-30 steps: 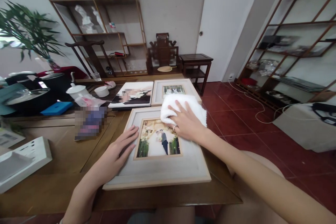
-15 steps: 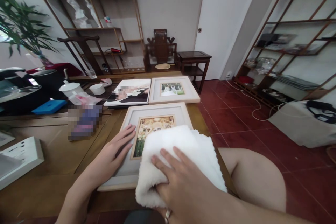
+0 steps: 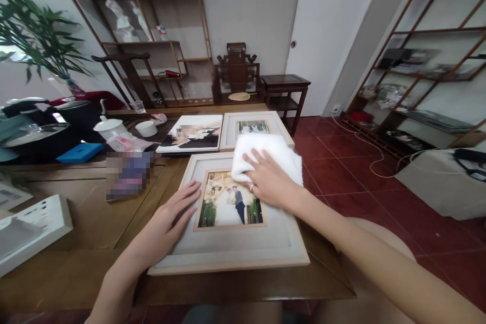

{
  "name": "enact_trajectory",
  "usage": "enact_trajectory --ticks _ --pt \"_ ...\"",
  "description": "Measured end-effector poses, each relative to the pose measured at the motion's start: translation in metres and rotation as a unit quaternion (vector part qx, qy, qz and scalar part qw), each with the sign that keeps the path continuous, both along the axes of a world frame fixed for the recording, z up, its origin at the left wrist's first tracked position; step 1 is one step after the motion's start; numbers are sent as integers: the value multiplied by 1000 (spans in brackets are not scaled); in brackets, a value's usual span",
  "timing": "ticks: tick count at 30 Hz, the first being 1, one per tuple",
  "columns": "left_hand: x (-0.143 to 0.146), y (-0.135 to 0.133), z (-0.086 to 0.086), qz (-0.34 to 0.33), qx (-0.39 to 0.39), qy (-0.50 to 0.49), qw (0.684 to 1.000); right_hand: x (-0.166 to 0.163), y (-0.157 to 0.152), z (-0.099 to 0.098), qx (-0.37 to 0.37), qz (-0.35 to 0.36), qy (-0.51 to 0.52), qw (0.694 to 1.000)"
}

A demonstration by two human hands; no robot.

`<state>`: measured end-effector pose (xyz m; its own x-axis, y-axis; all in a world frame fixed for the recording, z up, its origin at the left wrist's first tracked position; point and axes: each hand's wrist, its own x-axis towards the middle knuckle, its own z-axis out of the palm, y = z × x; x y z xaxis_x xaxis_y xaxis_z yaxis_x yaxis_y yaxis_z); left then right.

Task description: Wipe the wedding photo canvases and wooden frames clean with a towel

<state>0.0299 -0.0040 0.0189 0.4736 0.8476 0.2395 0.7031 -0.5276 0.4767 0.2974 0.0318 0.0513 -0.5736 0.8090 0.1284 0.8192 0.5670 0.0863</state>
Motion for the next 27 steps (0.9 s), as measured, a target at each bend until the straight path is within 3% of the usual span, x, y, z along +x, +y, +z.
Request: enact_trajectory --ticks 8,12,18,27 --pt "0 1 -4 5 7 -9 1000 -13 -104 26 -154 81 20 985" --pt "0 1 -3 4 10 -2 1000 -19 -131 26 -167 82 40 982" --pt "1 0 0 1 6 4 1000 -24 -102 1 -118 73 86 987" --pt "0 1 1 2 -4 14 1000 -8 1 -3 28 12 20 999"
